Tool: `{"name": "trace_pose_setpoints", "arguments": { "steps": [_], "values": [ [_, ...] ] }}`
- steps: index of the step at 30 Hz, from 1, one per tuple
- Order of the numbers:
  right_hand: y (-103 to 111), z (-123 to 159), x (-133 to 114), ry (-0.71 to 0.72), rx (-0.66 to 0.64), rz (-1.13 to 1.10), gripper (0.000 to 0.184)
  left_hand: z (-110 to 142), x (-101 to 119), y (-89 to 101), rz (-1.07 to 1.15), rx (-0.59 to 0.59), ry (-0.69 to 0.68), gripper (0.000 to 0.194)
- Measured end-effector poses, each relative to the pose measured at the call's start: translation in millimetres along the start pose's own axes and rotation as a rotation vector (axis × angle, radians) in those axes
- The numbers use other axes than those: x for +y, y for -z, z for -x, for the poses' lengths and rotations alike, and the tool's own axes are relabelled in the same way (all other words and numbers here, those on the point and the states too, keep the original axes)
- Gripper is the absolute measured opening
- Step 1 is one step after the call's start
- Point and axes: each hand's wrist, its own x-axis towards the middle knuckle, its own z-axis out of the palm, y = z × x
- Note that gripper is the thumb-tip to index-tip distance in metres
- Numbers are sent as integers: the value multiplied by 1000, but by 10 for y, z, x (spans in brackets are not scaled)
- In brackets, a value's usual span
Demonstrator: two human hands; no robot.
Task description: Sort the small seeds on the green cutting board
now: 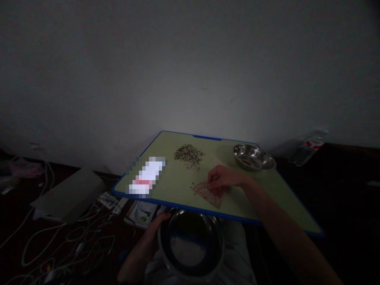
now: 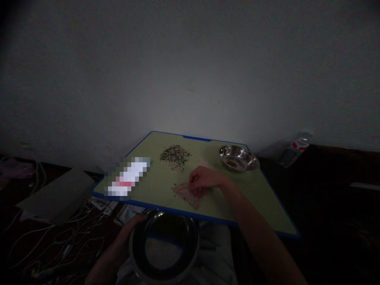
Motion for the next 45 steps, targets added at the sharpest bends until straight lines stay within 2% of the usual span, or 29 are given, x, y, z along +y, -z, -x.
{"name": "trace_pose_setpoints", "arguments": {
  "steps": [10, 16, 19, 24, 28, 33, 36, 38, 41, 43, 45],
  "values": [
    [-30, -44, -15, 0, 116, -22, 27, -6, -21, 38, 4, 7, 0, 17],
    [-92, -153, 12, 37, 225, -12, 31, -20, 13, 46, 20, 39, 9, 17],
    [-136, -188, -1, 72, 235, 1, 32, -38, 20, 67, 39, 36, -14, 15],
    [-213, -200, -45, 114, 194, 17, 28, -58, 10, 112, 68, 29, -34, 15],
    [-263, -174, -83, 132, 88, 10, 29, -48, 12, 106, 41, 46, -41, 14],
    [-283, -141, -103, 141, -47, 13, 32, -72, -13, 104, 71, -19, -4, 14],
    [-262, -141, -96, 157, -74, 23, 33, -79, -30, 111, 53, -17, 5, 15],
    [-224, -146, -78, 188, -4, 25, 32, -75, -36, 110, 47, -18, -4, 15],
    [-129, -146, -24, 211, 219, -8, 32, -70, -36, 100, 52, -4, -7, 16],
    [-59, -137, 24, 180, 340, -43, 34, -69, -31, 89, 50, 15, 14, 18],
    [-3, -125, 67, 135, 398, -62, 36, -66, -25, 80, 44, 35, 24, 18]
  ]
}}
